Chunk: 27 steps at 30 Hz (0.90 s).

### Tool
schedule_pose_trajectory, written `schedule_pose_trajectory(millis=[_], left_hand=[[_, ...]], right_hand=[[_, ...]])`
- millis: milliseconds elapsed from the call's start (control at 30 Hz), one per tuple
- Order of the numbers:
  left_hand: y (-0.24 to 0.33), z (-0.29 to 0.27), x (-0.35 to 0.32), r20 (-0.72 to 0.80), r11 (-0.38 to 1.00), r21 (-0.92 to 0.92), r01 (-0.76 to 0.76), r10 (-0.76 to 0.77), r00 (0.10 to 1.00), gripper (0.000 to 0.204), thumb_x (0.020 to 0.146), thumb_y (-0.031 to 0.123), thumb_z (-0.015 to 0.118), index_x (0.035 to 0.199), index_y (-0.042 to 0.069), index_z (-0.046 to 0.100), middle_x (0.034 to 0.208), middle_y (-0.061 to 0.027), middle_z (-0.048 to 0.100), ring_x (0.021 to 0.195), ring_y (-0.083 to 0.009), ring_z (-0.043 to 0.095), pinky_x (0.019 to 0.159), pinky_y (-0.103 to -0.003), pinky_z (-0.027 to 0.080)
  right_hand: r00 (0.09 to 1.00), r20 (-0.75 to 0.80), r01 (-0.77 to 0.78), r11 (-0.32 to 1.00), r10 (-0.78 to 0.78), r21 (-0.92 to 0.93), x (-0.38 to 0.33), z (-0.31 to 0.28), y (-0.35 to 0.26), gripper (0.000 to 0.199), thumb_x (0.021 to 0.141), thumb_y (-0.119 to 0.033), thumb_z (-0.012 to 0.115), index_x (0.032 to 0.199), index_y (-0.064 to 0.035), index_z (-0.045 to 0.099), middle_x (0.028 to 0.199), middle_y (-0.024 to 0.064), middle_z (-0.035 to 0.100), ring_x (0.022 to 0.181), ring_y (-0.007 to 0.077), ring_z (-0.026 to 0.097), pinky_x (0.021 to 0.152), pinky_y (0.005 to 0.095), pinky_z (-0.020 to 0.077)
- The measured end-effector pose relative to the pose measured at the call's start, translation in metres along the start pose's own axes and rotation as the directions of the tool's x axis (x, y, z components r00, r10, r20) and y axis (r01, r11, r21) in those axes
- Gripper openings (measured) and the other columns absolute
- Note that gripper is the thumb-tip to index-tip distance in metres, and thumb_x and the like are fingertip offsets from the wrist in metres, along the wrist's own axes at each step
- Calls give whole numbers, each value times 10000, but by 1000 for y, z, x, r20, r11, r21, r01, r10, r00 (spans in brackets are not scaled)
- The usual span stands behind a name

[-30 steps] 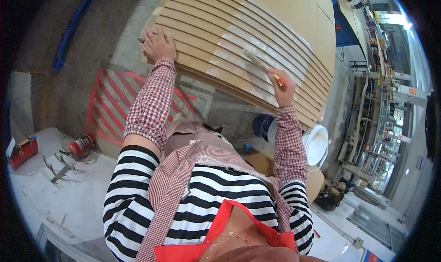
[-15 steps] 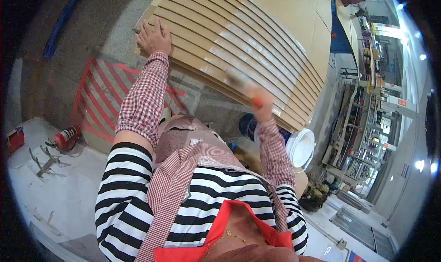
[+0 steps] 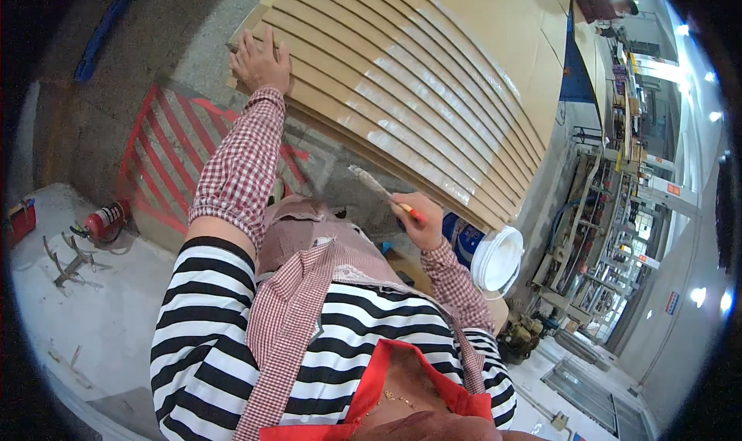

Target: Apply white adhesive to a stack of cardboard sheets using a paintbrush.

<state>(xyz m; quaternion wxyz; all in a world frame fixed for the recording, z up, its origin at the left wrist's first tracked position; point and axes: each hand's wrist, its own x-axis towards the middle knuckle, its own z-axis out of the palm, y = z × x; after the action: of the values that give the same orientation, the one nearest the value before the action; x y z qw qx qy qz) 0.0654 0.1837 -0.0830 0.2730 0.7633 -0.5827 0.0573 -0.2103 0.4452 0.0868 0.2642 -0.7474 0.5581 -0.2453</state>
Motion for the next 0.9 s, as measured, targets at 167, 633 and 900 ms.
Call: schedule_pose_trajectory(millis=[167,633,900], left_hand=[[1,-2,0,-7,1000,-5,-6,6,1000,473,846,416,512,1284,237,488,1395,-141,347,1309,-295,281,1050,-550,161],[2,-5,-1,7,999,-38,10,-10,1000,484,845,419,513,1290,230,481,1419,-130,318,1322,-282,264,1066,-531,141],[3,-9,1,47,998,-53,33,-30,998,482,850,404,503,1298,230,470,1418,-134,314,1321,-285,263,1074,-526,134]], right_hand=[[923,-356,80,979,-144,-189,75,-25,32,140,829,-110,577,904,-23,657,895,144,662,862,284,644,747,341,499],[883,-463,-159,978,78,-138,65,-54,53,177,791,-24,567,951,-22,642,921,147,653,848,289,629,736,312,481],[999,-3,47,989,-48,-140,24,-22,13,130,779,-89,646,905,-61,647,857,124,658,747,268,634,644,329,500]])
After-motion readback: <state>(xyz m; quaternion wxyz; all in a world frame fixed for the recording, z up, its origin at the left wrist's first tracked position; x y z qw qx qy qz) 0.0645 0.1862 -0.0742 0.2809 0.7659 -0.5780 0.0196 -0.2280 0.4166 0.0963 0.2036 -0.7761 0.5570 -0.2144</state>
